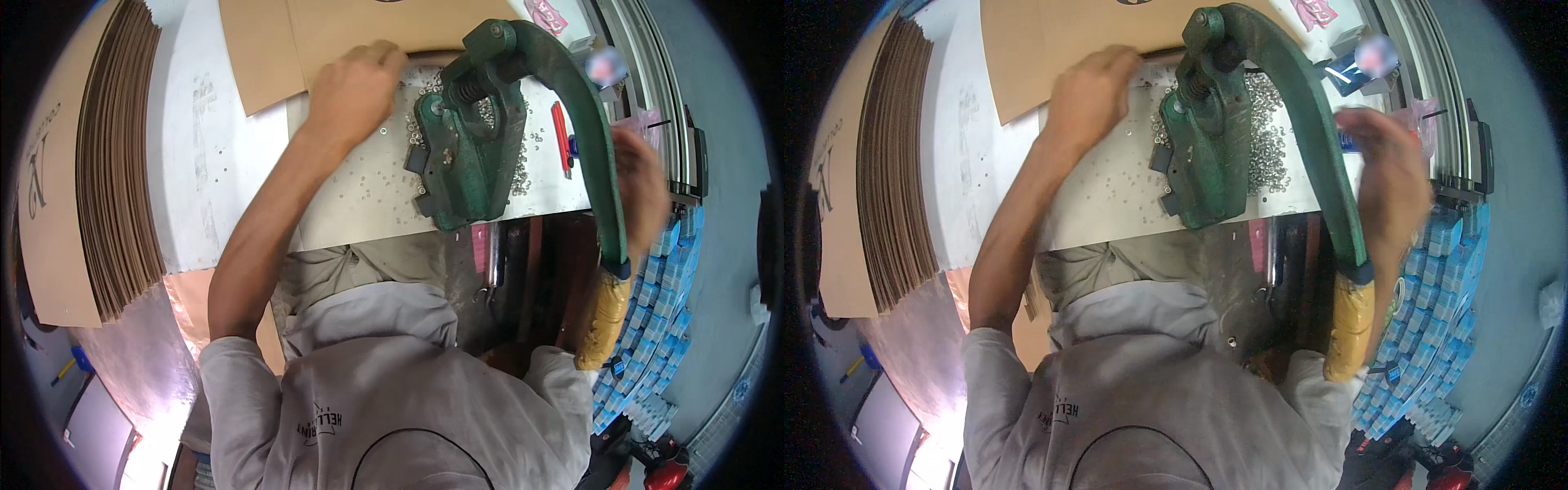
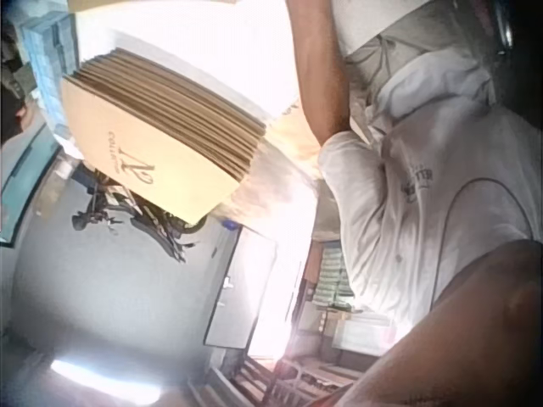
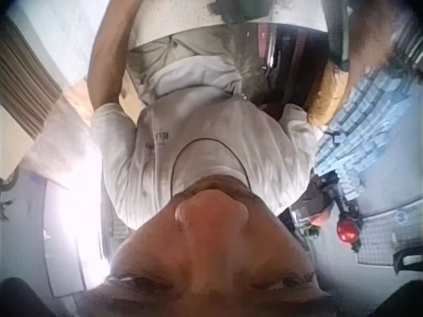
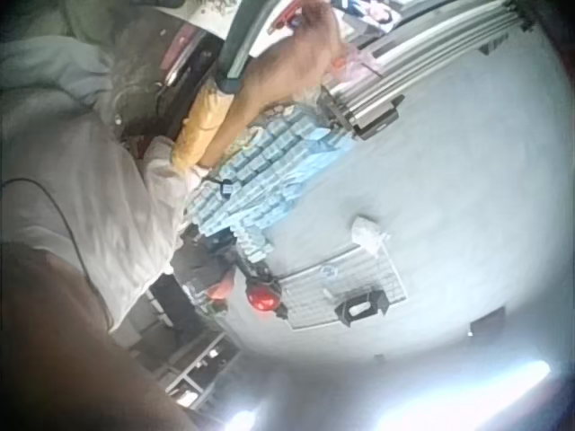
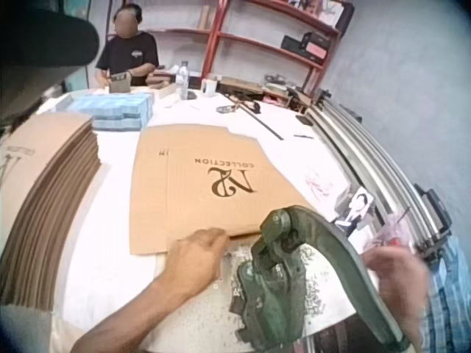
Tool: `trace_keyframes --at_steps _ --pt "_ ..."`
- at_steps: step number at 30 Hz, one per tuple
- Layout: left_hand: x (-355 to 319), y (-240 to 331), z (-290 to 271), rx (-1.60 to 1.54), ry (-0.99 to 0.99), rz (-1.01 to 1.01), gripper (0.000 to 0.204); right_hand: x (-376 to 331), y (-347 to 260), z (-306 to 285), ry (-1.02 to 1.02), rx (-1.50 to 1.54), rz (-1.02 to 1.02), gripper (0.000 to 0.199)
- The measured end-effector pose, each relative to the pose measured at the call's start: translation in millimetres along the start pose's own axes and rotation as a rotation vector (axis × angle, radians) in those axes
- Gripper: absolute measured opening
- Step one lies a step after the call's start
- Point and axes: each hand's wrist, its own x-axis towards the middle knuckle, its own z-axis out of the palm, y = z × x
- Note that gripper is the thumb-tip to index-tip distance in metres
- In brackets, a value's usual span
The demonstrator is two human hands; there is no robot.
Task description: The person repeatedly places flat cardboard pieces under a green manual hole puncher, pulls the handle to create holes, and stacks the finished pieces. The person handles the cardboard and the puncher by hand throughout the task.
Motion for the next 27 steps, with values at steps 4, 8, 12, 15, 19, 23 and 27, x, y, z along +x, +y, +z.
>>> trace_keyframes --at_steps 4,8,12,15,19,23,27 --pt "29.6 13.7 -24.2 -0.407 0.484 -0.322 0.011 -2.2 190.7 -21.0 0.05 -0.65 0.183 0.026" --pt "15.7 19.4 -37.7 -0.593 0.832 -0.514 0.015 11.1 160.2 28.1 0.022 -0.687 0.16 0.019" --pt "6.6 42.0 -15.7 -1.036 0.848 -0.588 0.014 10.7 159.7 35.0 0.049 -0.65 0.055 0.014" --pt "-21.5 36.2 2.9 -1.134 0.411 -0.822 0.027 12.8 165.7 46.3 0.086 -0.096 0.143 0.009" --pt "-40.3 30.7 -24.4 -0.954 -0.255 -0.933 0.025 33.7 108.6 97.4 -0.123 0.122 0.048 0.016" --pt "-35.3 12.8 -42.2 -0.313 0.032 -0.314 0.022 41.9 139.7 103.9 -0.186 -0.156 0.063 0.034" --pt "-11.1 -33.6 -37.6 -0.006 -0.044 0.047 0.028 46.2 133.9 116.5 -0.194 0.14 0.199 0.041"
